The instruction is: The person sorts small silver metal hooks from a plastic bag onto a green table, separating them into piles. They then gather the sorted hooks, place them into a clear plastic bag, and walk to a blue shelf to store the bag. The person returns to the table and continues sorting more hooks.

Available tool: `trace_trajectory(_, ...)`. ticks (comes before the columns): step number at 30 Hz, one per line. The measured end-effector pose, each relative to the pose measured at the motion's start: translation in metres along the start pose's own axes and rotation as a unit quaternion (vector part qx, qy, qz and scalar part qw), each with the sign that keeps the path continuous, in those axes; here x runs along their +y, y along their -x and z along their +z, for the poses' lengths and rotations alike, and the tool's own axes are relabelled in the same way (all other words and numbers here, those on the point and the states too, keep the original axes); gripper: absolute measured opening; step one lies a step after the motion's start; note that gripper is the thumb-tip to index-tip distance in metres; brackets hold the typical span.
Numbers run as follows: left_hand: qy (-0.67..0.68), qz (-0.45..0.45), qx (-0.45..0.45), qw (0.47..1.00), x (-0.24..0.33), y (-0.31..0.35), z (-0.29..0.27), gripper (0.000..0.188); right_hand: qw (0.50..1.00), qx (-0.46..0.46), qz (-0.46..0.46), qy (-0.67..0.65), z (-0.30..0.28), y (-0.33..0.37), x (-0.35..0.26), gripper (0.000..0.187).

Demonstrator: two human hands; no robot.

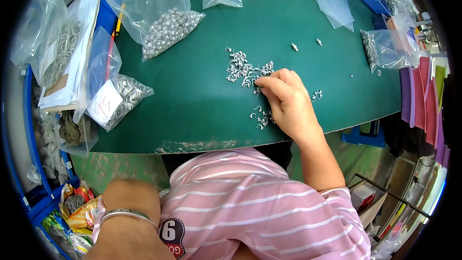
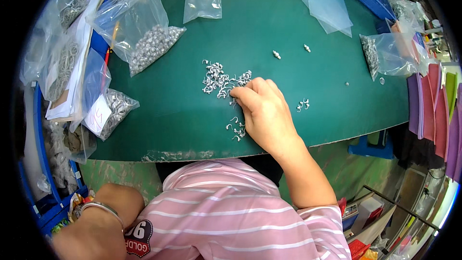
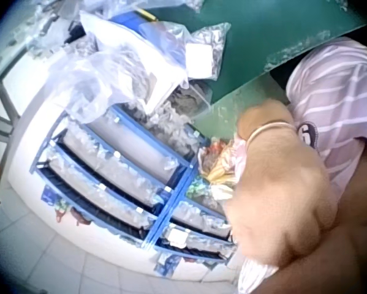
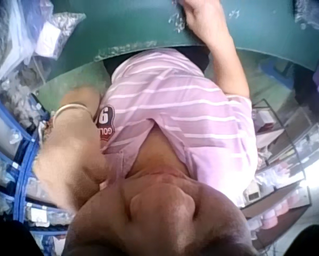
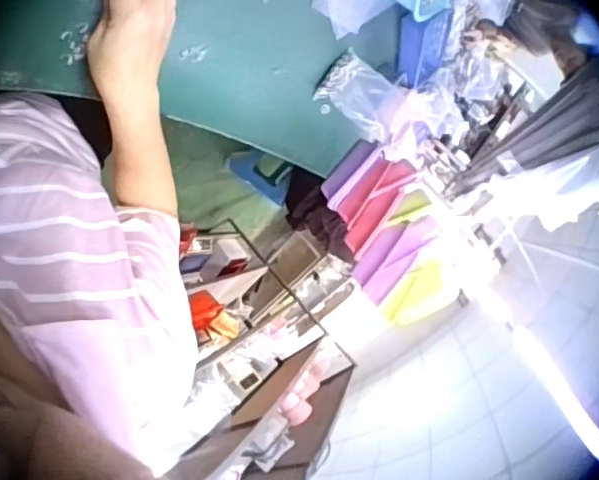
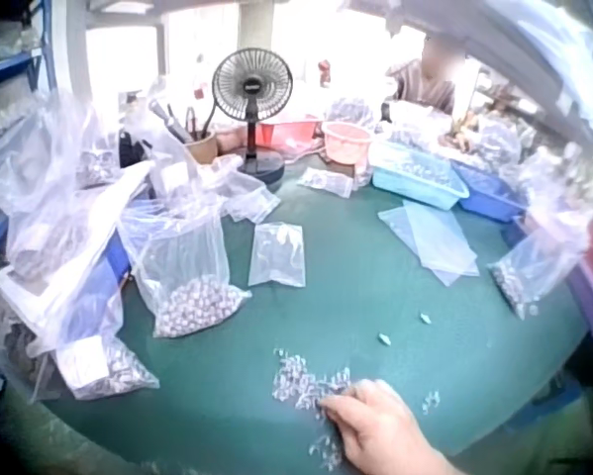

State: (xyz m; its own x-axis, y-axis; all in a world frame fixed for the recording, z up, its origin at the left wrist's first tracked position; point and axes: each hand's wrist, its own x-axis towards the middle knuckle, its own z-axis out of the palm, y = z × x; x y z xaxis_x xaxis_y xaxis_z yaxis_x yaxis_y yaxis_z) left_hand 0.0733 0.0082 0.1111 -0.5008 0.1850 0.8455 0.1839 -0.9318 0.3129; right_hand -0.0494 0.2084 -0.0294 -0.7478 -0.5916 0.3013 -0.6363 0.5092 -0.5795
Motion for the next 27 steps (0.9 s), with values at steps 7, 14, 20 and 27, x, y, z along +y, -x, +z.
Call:
trace_trajectory(7,-0.637,-0.334,0.021,0.695,-0.023,0.049,-0.064,0.014,1.0,-0.013,0.022,-0.003,-0.013,0.003,0.002,0.016)
trace_trajectory(14,-0.727,-0.355,0.105,0.579,-0.085,0.079,-0.107,0.025,0.998,-0.045,0.038,-0.026,-0.014,0.001,0.001,0.016)
trace_trajectory(20,-0.739,-0.348,0.12,0.565,-0.09,0.081,-0.113,0.024,0.998,-0.019,0.045,-0.036,-0.022,0.003,0.01,0.013)
trace_trajectory(27,-0.75,-0.35,0.107,0.551,-0.09,0.082,-0.117,0.017,0.998,-0.036,-0.005,-0.05,-0.017,0.0,0.013,0.013)
